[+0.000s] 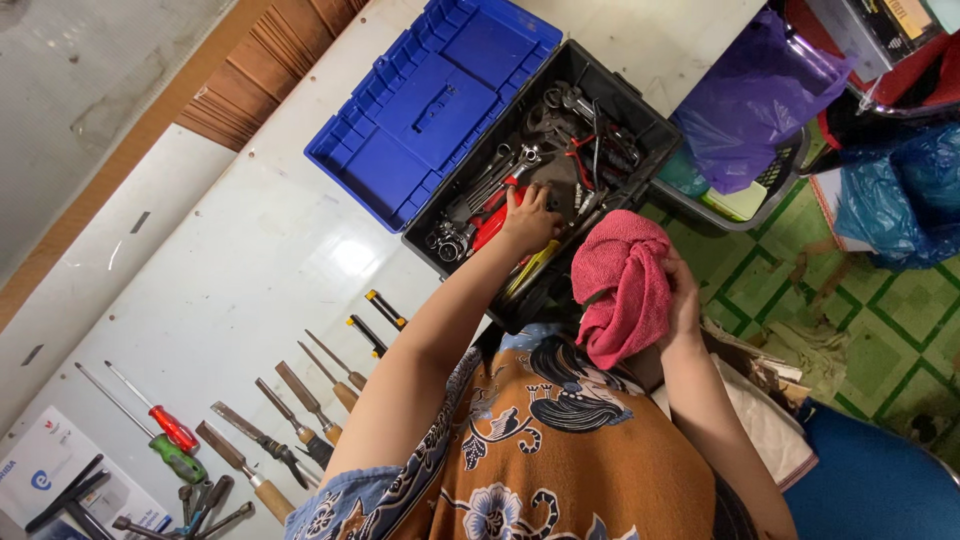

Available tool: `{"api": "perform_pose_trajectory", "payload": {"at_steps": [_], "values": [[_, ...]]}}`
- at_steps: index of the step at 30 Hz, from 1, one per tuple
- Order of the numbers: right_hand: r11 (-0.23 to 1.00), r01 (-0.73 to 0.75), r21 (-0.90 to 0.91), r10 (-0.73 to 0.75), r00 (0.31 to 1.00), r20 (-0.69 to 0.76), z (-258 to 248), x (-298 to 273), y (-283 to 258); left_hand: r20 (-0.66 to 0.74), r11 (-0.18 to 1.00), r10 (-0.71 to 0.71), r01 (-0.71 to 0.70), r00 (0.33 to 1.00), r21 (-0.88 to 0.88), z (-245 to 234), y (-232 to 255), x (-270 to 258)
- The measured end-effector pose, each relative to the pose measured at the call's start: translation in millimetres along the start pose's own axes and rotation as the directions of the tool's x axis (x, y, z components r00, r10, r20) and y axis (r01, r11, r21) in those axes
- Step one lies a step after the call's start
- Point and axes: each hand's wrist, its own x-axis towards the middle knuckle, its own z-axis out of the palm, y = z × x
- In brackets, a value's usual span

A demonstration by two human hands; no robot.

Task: The person wipes tools one at a time with a pink cloth and places them into an open blue toolbox on the workbench, arranging screwdrivers, pliers and other hand tools inside while other tools lie lined up on the bench.

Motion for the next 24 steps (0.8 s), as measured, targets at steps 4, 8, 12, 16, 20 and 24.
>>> {"api": "perform_pose_trajectory", "payload": {"at_steps": [4,8,12,16,20,24], "values": [[0.999,-0.024,-0.040,0.026,0.998,0.057,5,14,-14,0.051,0.997,-0.054,0.057,0.997,-0.058,-2,2,8],[0.995,-0.072,-0.065,0.080,0.989,0.127,11,30,-34,0.081,0.995,-0.073,0.078,0.994,-0.066,-3,7,13],[0.990,-0.091,-0.111,0.109,0.980,0.165,13,39,-58,0.148,0.997,-0.063,0.068,0.987,-0.031,-4,12,12],[0.976,-0.140,-0.166,0.162,0.979,0.126,13,51,-76,0.139,0.994,-0.042,0.056,0.989,-0.098,-6,4,13],[0.968,-0.148,-0.205,0.183,0.970,0.160,17,67,-82,0.253,0.995,-0.020,0.045,0.967,-0.092,-10,1,8],[0.967,-0.160,-0.199,0.210,0.943,0.258,25,83,-84,0.252,0.976,-0.034,0.087,0.967,-0.200,-24,8,-1]]}}
